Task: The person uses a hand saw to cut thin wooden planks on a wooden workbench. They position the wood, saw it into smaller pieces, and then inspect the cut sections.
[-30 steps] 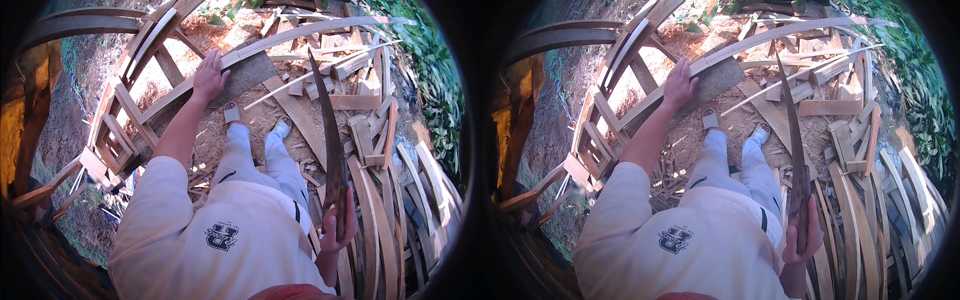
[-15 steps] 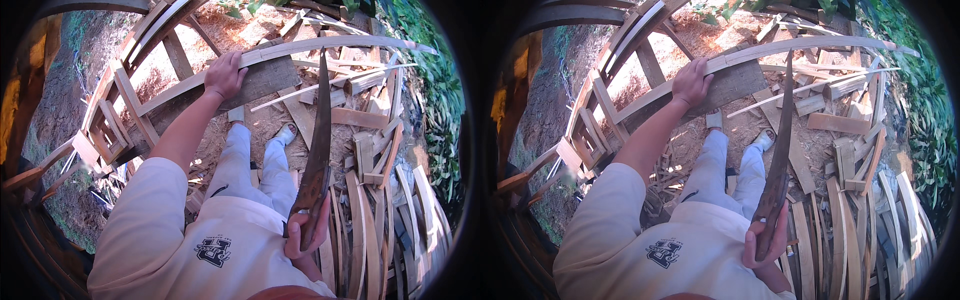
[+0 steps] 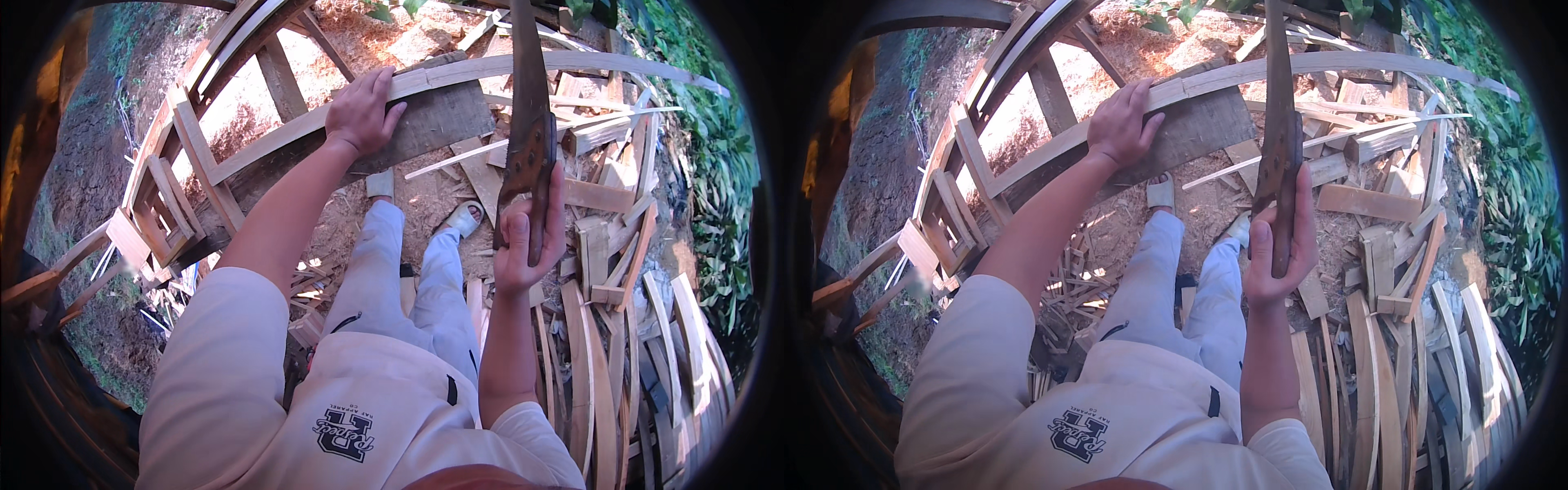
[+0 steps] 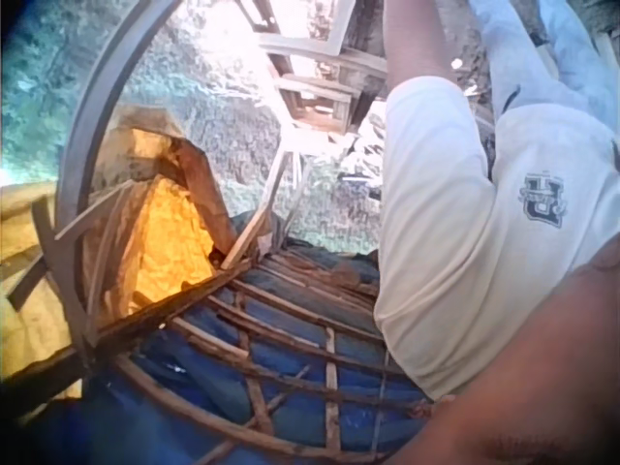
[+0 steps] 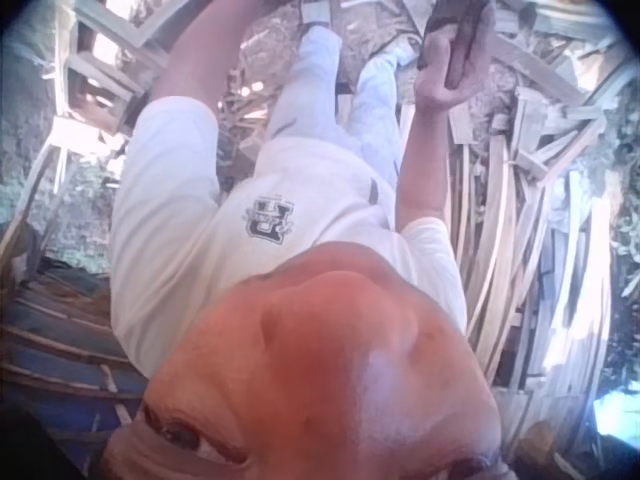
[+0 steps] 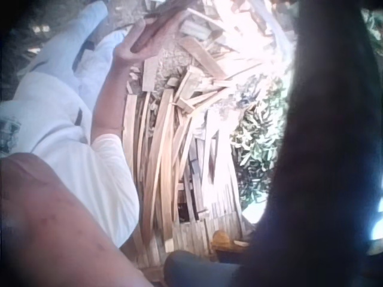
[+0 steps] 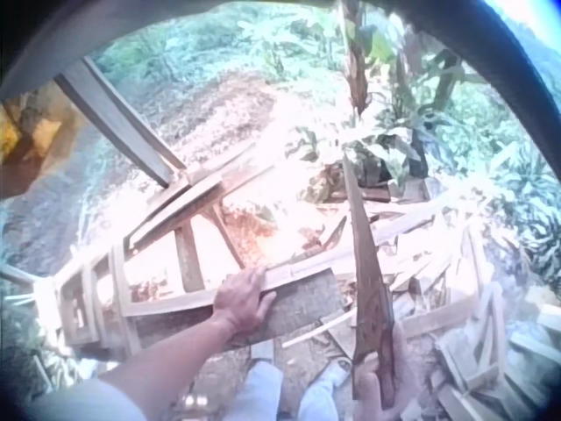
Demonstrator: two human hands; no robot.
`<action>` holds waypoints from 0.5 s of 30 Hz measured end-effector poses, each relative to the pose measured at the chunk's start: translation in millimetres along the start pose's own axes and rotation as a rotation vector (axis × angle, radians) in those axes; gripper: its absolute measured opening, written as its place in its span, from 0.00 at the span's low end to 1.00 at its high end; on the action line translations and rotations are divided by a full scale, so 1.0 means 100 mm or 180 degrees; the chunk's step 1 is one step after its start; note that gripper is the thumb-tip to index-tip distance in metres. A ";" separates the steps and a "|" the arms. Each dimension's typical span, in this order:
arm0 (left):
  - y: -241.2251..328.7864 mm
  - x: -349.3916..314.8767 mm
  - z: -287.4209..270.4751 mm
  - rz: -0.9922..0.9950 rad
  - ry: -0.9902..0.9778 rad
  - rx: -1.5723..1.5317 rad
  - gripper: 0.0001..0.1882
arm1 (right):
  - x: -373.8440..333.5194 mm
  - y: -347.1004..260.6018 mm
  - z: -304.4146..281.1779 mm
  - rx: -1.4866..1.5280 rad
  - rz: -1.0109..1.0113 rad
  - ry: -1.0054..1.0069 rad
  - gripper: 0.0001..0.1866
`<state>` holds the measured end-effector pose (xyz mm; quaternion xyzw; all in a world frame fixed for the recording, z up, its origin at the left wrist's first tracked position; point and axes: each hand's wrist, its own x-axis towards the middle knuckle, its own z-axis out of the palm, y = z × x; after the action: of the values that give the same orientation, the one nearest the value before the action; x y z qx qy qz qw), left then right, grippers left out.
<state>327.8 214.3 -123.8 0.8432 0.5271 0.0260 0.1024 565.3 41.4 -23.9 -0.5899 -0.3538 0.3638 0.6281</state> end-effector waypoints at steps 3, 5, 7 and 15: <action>-0.01 0.03 -0.03 -0.0013 -0.0027 0.0088 0.32 | 0.27 0.34 0.27 0.0769 0.0278 -0.0162 0.36; -0.01 0.03 -0.03 0.0002 0.0006 0.0091 0.32 | 0.35 0.54 0.37 0.0962 0.0414 -0.0295 0.38; 0.00 0.02 -0.06 0.0027 0.0081 0.0057 0.31 | 0.34 0.71 0.44 0.1100 0.0530 -0.0427 0.41; -0.03 0.02 -0.01 0.0119 0.0238 0.0039 0.31 | -0.01 0.88 0.41 0.1200 0.0714 -0.0474 0.45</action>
<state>326.0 217.7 -123.7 0.8519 0.5149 0.0562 0.0769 525.6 63.7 -109.6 -0.4694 -0.2571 0.5334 0.6550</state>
